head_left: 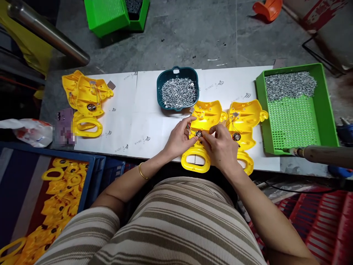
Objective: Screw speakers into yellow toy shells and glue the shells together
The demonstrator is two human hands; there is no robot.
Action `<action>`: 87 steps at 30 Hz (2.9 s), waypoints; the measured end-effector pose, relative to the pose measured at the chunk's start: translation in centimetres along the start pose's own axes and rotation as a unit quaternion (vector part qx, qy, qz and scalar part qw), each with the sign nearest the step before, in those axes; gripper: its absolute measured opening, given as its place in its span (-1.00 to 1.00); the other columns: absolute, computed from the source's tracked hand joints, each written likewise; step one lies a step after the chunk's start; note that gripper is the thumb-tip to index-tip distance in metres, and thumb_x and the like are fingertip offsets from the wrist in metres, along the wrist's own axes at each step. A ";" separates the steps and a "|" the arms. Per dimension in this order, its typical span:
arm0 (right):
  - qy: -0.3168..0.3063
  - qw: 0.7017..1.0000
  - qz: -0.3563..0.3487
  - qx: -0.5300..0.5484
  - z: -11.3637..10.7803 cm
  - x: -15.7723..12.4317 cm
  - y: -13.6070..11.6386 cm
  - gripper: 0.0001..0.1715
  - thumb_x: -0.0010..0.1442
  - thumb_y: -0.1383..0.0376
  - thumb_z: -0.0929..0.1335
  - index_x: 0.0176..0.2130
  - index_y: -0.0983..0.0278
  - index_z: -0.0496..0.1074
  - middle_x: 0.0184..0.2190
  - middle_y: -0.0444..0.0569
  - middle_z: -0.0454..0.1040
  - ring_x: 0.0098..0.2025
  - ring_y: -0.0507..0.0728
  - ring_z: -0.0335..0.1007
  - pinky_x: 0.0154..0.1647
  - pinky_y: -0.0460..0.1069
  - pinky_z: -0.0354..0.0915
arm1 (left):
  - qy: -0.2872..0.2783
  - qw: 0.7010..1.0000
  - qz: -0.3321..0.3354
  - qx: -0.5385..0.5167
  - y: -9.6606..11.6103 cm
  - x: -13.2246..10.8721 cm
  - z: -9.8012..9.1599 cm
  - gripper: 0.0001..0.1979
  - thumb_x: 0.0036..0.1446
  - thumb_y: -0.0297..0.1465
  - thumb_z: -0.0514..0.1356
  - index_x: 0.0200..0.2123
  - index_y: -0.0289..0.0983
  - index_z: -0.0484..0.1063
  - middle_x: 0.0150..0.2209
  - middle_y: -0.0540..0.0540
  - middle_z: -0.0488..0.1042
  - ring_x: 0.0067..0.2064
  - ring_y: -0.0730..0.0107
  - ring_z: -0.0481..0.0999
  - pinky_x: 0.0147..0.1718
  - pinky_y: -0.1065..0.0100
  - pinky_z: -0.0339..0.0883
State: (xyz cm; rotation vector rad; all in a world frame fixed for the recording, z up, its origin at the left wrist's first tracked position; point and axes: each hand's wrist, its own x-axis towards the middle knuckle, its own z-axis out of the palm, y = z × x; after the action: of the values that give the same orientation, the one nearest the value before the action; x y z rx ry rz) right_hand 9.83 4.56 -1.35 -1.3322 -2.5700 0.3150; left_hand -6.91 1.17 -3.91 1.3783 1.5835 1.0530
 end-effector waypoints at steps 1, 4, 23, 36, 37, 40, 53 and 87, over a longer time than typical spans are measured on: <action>-0.007 1.000 -0.005 -0.014 -0.1 0.1 0.0 -0.68 0.34 0.18 0.22 -0.18 0.19 0.53 -0.22 0.04 0.40 -0.22 0.13 0.26 -0.51 -0.03 -0.09 | -0.004 1.000 0.001 0.003 0.0 0.1 0.0 -0.42 0.00 -0.57 0.25 0.12 -0.21 0.23 0.03 -0.11 0.40 -0.33 0.55 0.41 -0.35 0.46 0.42; -0.044 0.998 -0.031 -0.036 -0.4 0.4 0.1 -0.68 0.33 0.25 0.20 -0.19 0.20 0.52 -0.23 0.06 0.42 -0.16 0.16 0.27 -0.53 -0.02 -0.13 | -0.006 0.999 0.021 0.026 -0.1 0.3 0.0 -0.40 -0.01 -0.59 0.24 0.12 -0.19 0.23 0.07 -0.12 0.37 -0.25 0.47 0.44 -0.28 0.40 0.44; -0.085 0.994 0.062 -0.030 -2.0 -1.5 -1.4 -0.62 0.32 0.10 0.24 0.01 0.18 0.45 -0.21 0.02 0.49 -0.33 0.12 0.39 -0.54 -0.02 -0.14 | -0.005 0.994 0.040 0.105 0.5 0.1 -0.4 -0.45 0.07 -0.50 0.27 0.14 -0.17 0.27 0.01 -0.09 0.41 -0.46 0.63 0.33 -0.37 0.45 0.43; -0.184 0.977 0.057 -0.095 -3.1 1.1 -1.2 -0.67 0.30 0.18 0.23 -0.23 0.26 0.52 -0.30 0.04 0.52 -0.43 0.13 0.40 -0.52 0.02 -0.18 | -0.005 0.916 0.123 0.381 2.9 0.2 -1.7 -0.78 0.19 -0.34 0.23 -0.08 -0.12 0.52 -0.17 -0.10 0.34 -0.16 0.26 0.40 -0.50 0.43 0.20; -0.178 0.978 0.058 -0.090 -3.0 1.2 -1.1 -0.69 0.30 0.18 0.24 -0.23 0.26 0.51 -0.30 0.03 0.52 -0.43 0.13 0.40 -0.52 0.02 -0.18 | -0.005 0.910 0.133 0.394 3.0 0.2 -1.7 -0.80 0.20 -0.33 0.22 -0.10 -0.12 0.52 -0.19 -0.10 0.35 -0.18 0.27 0.39 -0.53 0.44 0.15; -0.149 0.986 0.070 -0.035 -3.1 1.1 -0.7 -0.76 0.26 0.20 0.27 -0.22 0.24 0.48 -0.29 -0.02 0.54 -0.41 0.11 0.40 -0.52 0.00 -0.14 | 0.000 0.893 0.167 0.417 2.8 0.4 -1.7 -0.85 0.24 -0.32 0.19 -0.15 -0.12 0.54 -0.27 -0.09 0.38 -0.24 0.30 0.36 -0.54 0.43 0.04; -0.016 0.972 0.049 0.229 -2.6 0.9 0.2 -0.79 0.22 0.30 0.31 -0.20 0.27 0.52 -0.33 -0.03 0.55 -0.38 0.07 0.44 -0.32 -0.04 0.29 | 0.044 0.881 0.318 0.349 2.3 1.4 -1.8 -0.79 0.34 -0.33 0.10 -0.19 -0.20 0.54 -0.39 -0.02 0.52 -0.34 0.42 0.48 -0.37 0.40 0.26; -0.060 0.971 0.068 0.222 -1.5 -1.3 0.2 -0.83 0.19 0.23 0.36 -0.29 0.24 0.54 -0.36 -0.06 0.50 -0.48 0.02 0.38 -0.37 -0.05 0.25 | -0.064 0.955 0.017 0.289 1.9 -4.0 -0.9 -0.77 0.21 -0.24 0.23 -0.45 -0.16 0.58 -0.56 0.07 0.50 -0.44 0.44 0.44 -0.27 0.27 0.05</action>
State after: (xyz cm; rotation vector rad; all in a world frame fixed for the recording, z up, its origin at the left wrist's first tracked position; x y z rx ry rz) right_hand 11.16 3.73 -0.15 -1.3444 -2.3052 0.9599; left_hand -6.65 -2.77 -1.67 1.8163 1.8546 0.5115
